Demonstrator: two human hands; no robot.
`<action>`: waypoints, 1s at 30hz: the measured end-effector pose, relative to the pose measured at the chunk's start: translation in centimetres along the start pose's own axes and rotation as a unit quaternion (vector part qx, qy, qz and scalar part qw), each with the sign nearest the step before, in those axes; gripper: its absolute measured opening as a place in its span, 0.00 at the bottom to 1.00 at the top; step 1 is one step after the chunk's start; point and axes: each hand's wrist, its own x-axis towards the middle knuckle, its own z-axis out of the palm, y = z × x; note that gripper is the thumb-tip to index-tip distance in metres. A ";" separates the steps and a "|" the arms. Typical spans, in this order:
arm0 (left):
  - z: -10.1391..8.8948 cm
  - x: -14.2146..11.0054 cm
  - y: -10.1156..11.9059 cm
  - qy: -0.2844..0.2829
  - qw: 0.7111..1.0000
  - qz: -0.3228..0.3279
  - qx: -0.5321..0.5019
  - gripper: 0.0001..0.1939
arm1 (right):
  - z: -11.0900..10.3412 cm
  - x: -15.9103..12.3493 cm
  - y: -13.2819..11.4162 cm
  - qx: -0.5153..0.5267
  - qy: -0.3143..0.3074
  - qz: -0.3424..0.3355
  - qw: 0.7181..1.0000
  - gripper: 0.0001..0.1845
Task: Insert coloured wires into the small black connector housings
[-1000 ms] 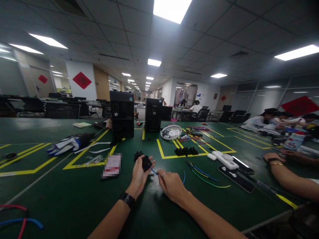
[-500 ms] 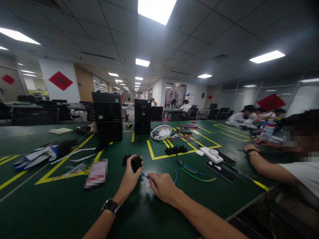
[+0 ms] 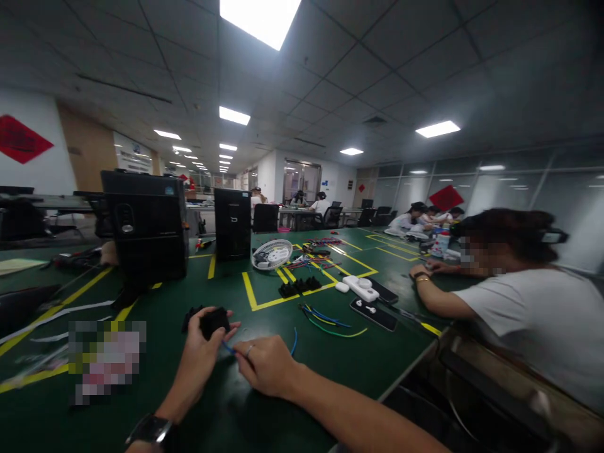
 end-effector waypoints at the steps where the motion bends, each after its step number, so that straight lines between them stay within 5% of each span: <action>1: 0.2 -0.1 0.1 0.005 1.000 -0.014 -0.005 0.29 | 0.0 -0.1 0.1 -0.005 -0.008 -0.001 1.000 0.13; 7: -0.5 0.5 -0.1 -0.002 0.997 -0.044 0.060 0.32 | 0.5 0.1 0.2 -0.025 -0.039 0.018 0.999 0.15; 14: -2.8 2.4 -0.4 0.058 0.993 -0.027 0.100 0.34 | 0.0 4.3 0.2 -0.092 -0.067 0.001 0.993 0.17; 19: -4.5 3.0 -0.1 0.098 0.995 -0.024 0.006 0.14 | 1.6 3.9 -0.6 -0.070 -0.036 0.019 0.997 0.19; 23: -3.9 2.4 0.0 0.121 0.991 -0.010 0.047 0.23 | 1.2 3.3 -1.2 -0.075 -0.069 -0.009 0.995 0.19; 25: -3.0 2.1 0.5 0.143 0.989 -0.008 0.042 0.18 | 0.4 3.5 -1.2 -0.070 -0.047 -0.005 0.996 0.18; 27: -2.2 2.1 1.2 0.174 0.984 -0.028 -0.025 0.11 | 0.0 3.7 -1.2 -0.064 -0.029 0.005 0.998 0.19; 30: -1.6 2.1 2.2 0.215 0.959 -0.093 -0.157 0.15 | 0.3 3.7 -1.5 -0.064 -0.049 0.002 0.997 0.17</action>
